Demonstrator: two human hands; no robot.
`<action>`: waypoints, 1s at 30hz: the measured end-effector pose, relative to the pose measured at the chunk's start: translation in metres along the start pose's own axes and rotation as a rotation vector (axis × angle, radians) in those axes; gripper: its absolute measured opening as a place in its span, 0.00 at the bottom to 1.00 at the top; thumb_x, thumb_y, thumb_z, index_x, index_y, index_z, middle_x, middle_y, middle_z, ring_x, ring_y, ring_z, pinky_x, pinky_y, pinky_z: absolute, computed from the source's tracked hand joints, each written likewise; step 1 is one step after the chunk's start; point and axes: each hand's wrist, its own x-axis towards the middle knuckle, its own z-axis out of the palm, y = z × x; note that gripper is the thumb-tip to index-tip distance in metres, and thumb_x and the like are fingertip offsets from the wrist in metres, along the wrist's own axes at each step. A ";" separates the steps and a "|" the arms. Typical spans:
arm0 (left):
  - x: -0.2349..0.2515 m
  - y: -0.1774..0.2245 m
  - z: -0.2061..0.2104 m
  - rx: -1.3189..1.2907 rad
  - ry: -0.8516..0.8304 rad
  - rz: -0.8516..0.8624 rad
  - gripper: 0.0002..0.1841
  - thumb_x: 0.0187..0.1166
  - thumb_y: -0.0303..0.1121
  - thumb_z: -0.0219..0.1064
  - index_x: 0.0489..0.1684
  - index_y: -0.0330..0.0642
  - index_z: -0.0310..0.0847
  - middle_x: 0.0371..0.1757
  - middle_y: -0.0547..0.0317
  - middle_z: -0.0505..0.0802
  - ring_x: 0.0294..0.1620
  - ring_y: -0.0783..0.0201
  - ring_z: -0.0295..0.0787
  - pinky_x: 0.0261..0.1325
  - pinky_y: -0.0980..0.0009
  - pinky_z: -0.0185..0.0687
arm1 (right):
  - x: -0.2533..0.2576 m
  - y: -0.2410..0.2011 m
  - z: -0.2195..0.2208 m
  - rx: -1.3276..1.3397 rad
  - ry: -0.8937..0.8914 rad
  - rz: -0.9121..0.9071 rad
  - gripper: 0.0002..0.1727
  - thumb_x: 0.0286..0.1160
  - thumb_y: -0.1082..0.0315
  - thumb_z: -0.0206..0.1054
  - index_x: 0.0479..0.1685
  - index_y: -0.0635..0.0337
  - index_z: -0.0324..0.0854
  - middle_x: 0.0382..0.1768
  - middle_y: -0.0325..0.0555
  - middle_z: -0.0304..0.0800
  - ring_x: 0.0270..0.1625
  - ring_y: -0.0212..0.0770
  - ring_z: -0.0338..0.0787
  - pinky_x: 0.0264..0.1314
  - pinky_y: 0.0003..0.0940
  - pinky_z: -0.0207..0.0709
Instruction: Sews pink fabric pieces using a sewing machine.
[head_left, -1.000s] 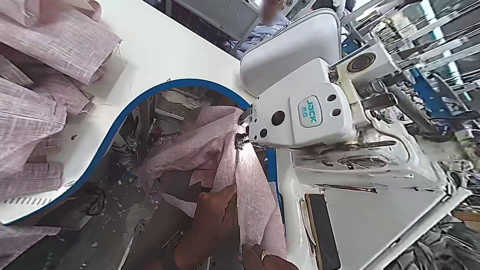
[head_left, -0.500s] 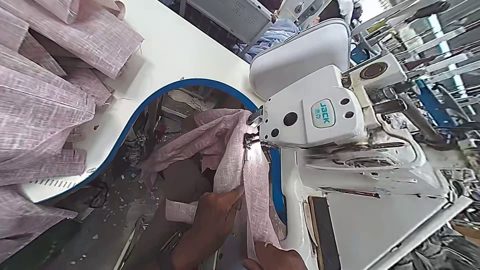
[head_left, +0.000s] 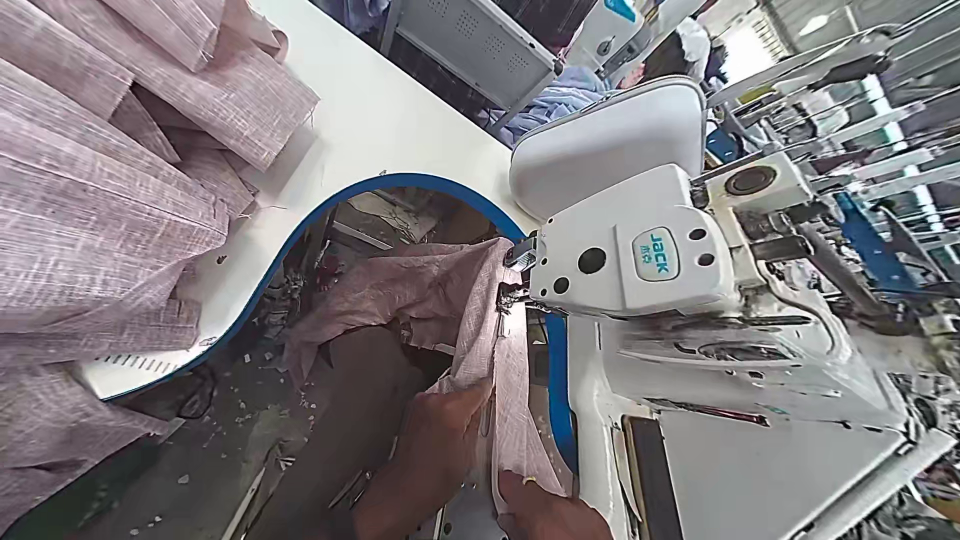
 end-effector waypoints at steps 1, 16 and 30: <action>-0.002 0.000 0.000 0.001 -0.009 0.001 0.16 0.78 0.28 0.59 0.52 0.36 0.94 0.18 0.55 0.90 0.15 0.60 0.85 0.21 0.63 0.79 | -0.001 0.002 0.000 0.004 0.082 -0.044 0.09 0.77 0.69 0.66 0.40 0.68 0.86 0.24 0.60 0.88 0.27 0.63 0.92 0.26 0.58 0.82; 0.001 0.004 0.006 -0.052 -0.043 -0.010 0.15 0.81 0.31 0.56 0.41 0.38 0.93 0.16 0.59 0.87 0.16 0.65 0.84 0.20 0.67 0.77 | 0.020 -0.002 0.038 0.672 0.842 -0.114 0.05 0.59 0.79 0.72 0.26 0.61 0.92 0.38 0.40 0.91 0.46 0.18 0.88 0.50 0.09 0.81; 0.027 -0.010 0.027 0.079 0.205 0.185 0.11 0.72 0.27 0.64 0.19 0.40 0.86 0.21 0.59 0.80 0.27 0.66 0.79 0.32 0.78 0.74 | 0.086 0.019 0.058 0.225 1.257 -0.181 0.08 0.73 0.71 0.65 0.27 0.60 0.86 0.44 0.48 0.96 0.56 0.27 0.93 0.63 0.15 0.80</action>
